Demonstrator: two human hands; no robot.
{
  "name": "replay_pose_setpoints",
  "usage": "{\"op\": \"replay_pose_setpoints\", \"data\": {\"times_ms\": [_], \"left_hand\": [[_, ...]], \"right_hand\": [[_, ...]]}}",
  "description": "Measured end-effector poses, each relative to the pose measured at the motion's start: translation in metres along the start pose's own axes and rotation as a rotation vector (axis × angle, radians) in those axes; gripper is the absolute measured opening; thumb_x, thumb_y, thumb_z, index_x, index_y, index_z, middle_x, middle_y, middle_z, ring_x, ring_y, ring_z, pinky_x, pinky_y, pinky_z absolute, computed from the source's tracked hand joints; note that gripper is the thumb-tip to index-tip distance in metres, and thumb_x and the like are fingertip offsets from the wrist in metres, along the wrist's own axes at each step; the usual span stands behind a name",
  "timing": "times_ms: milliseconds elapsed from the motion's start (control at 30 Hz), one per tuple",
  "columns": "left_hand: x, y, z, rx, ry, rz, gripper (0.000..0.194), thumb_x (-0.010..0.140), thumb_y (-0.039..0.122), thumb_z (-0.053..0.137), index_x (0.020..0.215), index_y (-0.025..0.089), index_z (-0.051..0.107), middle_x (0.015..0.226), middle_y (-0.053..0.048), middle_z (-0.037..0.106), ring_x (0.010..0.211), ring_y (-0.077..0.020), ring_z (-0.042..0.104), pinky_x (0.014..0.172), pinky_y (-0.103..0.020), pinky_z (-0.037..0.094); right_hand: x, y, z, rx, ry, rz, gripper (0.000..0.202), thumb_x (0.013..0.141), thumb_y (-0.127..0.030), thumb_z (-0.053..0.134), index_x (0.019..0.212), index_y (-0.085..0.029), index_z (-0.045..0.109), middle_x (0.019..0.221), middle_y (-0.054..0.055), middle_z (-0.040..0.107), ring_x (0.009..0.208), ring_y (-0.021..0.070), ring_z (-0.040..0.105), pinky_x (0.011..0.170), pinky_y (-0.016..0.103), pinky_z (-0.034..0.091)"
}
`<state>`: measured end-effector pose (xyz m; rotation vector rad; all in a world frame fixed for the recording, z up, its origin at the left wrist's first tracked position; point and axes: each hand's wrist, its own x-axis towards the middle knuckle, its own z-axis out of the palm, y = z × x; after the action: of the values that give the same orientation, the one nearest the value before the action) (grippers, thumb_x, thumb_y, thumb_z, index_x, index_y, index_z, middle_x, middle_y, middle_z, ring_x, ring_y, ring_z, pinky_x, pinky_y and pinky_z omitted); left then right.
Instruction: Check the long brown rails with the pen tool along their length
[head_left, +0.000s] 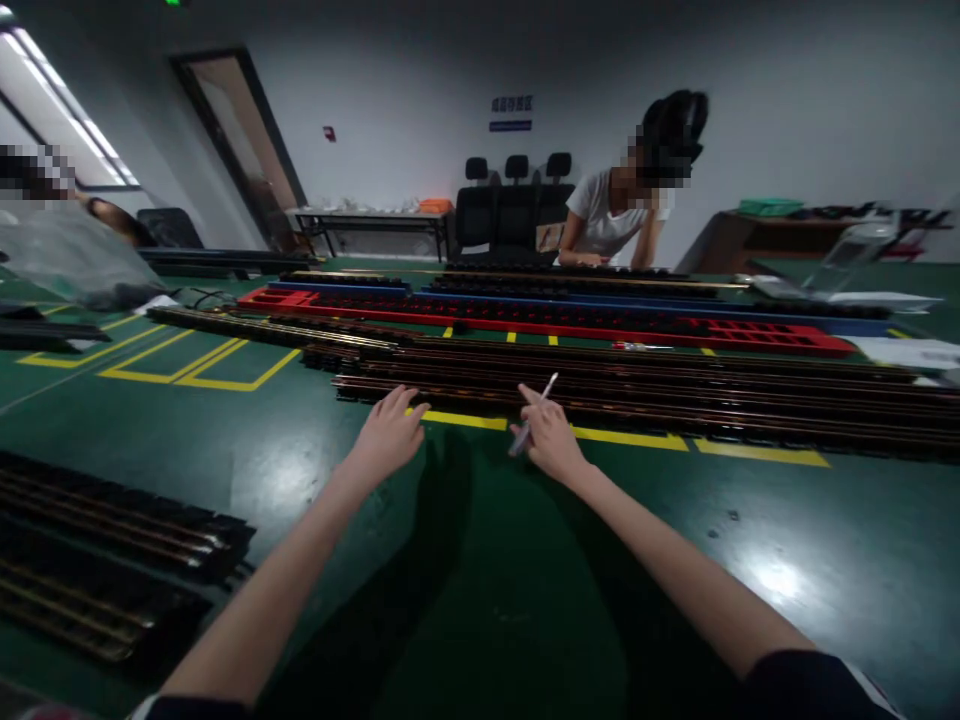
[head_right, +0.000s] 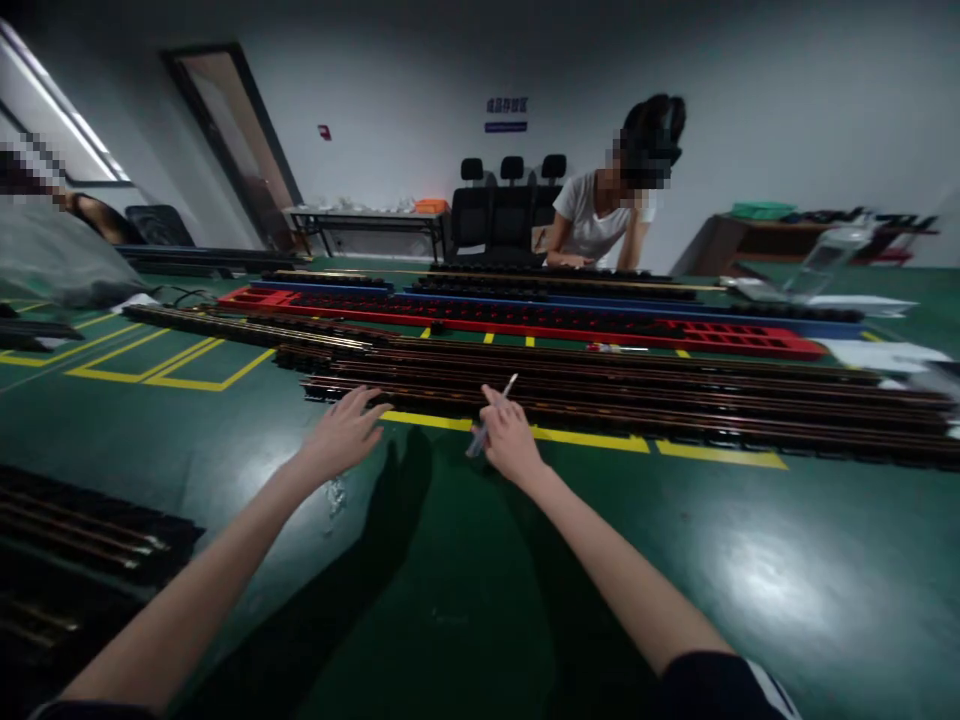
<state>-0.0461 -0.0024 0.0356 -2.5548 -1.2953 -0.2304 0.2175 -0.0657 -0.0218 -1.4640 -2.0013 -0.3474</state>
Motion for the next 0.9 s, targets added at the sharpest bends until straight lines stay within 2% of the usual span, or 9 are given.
{"op": "replay_pose_setpoints", "data": {"times_ms": [100,167,233,333,433,500,633,733,900], "left_hand": [[0.036,0.050,0.016,-0.150,0.072,0.109,0.040,0.086,0.021,0.045,0.125,0.016,0.053,0.131,-0.013,0.052,0.129,-0.0279,0.040,0.104,-0.045,0.037],[0.054,0.078,0.025,-0.226,0.154,0.153,0.041,0.088,0.024,0.044,0.128,0.017,0.050,0.131,-0.012,0.051,0.128,-0.0270,0.041,0.106,-0.045,0.035],[0.069,0.101,0.032,-0.275,0.231,0.183,0.041,0.089,0.027,0.044,0.128,0.015,0.049,0.130,-0.013,0.052,0.125,-0.0268,0.043,0.106,-0.044,0.034],[0.083,0.124,0.041,-0.316,0.314,0.185,0.044,0.092,0.033,0.040,0.131,0.013,0.047,0.128,-0.014,0.052,0.122,-0.0266,0.045,0.107,-0.045,0.033],[0.089,0.133,0.050,-0.326,0.306,0.127,0.044,0.093,0.038,0.040,0.127,0.011,0.051,0.122,-0.016,0.055,0.116,-0.0276,0.049,0.103,-0.044,0.036],[0.090,0.135,0.054,-0.320,0.258,0.120,0.044,0.092,0.042,0.041,0.118,0.012,0.057,0.113,-0.015,0.059,0.106,-0.0280,0.053,0.097,-0.044,0.040],[0.090,0.134,0.056,-0.311,0.245,0.122,0.044,0.092,0.045,0.039,0.117,0.015,0.058,0.111,-0.014,0.061,0.102,-0.0280,0.054,0.092,-0.044,0.042],[0.089,0.134,0.053,-0.292,0.233,0.125,0.046,0.093,0.046,0.036,0.117,0.014,0.058,0.111,-0.015,0.060,0.102,-0.0290,0.054,0.092,-0.045,0.041],[0.089,0.134,0.049,-0.279,0.201,0.121,0.049,0.093,0.048,0.032,0.119,0.014,0.057,0.113,-0.016,0.059,0.103,-0.0300,0.053,0.091,-0.045,0.040]], "right_hand": [[-0.035,0.065,-0.032,-0.179,0.166,0.214,0.008,0.089,-0.028,0.048,0.090,-0.020,0.045,0.137,0.022,0.046,0.124,0.0320,0.046,0.092,0.049,0.038],[-0.059,0.098,-0.054,-0.273,0.218,0.288,0.012,0.088,-0.031,0.049,0.090,-0.020,0.045,0.136,0.022,0.046,0.125,0.0321,0.044,0.093,0.049,0.037],[-0.079,0.120,-0.072,-0.349,0.262,0.331,0.015,0.088,-0.033,0.049,0.091,-0.019,0.045,0.137,0.023,0.046,0.129,0.0320,0.041,0.096,0.049,0.035],[-0.096,0.136,-0.086,-0.400,0.288,0.357,0.022,0.087,-0.037,0.052,0.094,-0.018,0.045,0.142,0.023,0.039,0.134,0.0316,0.033,0.102,0.051,0.031],[-0.097,0.140,-0.086,-0.387,0.219,0.331,0.024,0.086,-0.038,0.052,0.098,-0.018,0.045,0.141,0.021,0.039,0.135,0.0314,0.031,0.103,0.053,0.028],[-0.095,0.141,-0.082,-0.337,0.142,0.295,0.028,0.085,-0.039,0.052,0.102,-0.018,0.045,0.133,0.020,0.048,0.130,0.0318,0.039,0.100,0.051,0.033],[-0.093,0.144,-0.080,-0.286,0.100,0.320,0.028,0.085,-0.041,0.052,0.100,-0.018,0.046,0.109,0.017,0.060,0.102,0.0309,0.057,0.090,0.048,0.041],[-0.091,0.143,-0.083,-0.291,0.075,0.350,0.023,0.084,-0.041,0.054,0.091,-0.020,0.046,0.096,0.013,0.061,0.091,0.0293,0.057,0.087,0.045,0.040],[-0.086,0.138,-0.085,-0.358,0.032,0.398,0.016,0.087,-0.037,0.049,0.088,-0.021,0.046,0.085,0.009,0.058,0.081,0.0266,0.051,0.083,0.040,0.037]]}}
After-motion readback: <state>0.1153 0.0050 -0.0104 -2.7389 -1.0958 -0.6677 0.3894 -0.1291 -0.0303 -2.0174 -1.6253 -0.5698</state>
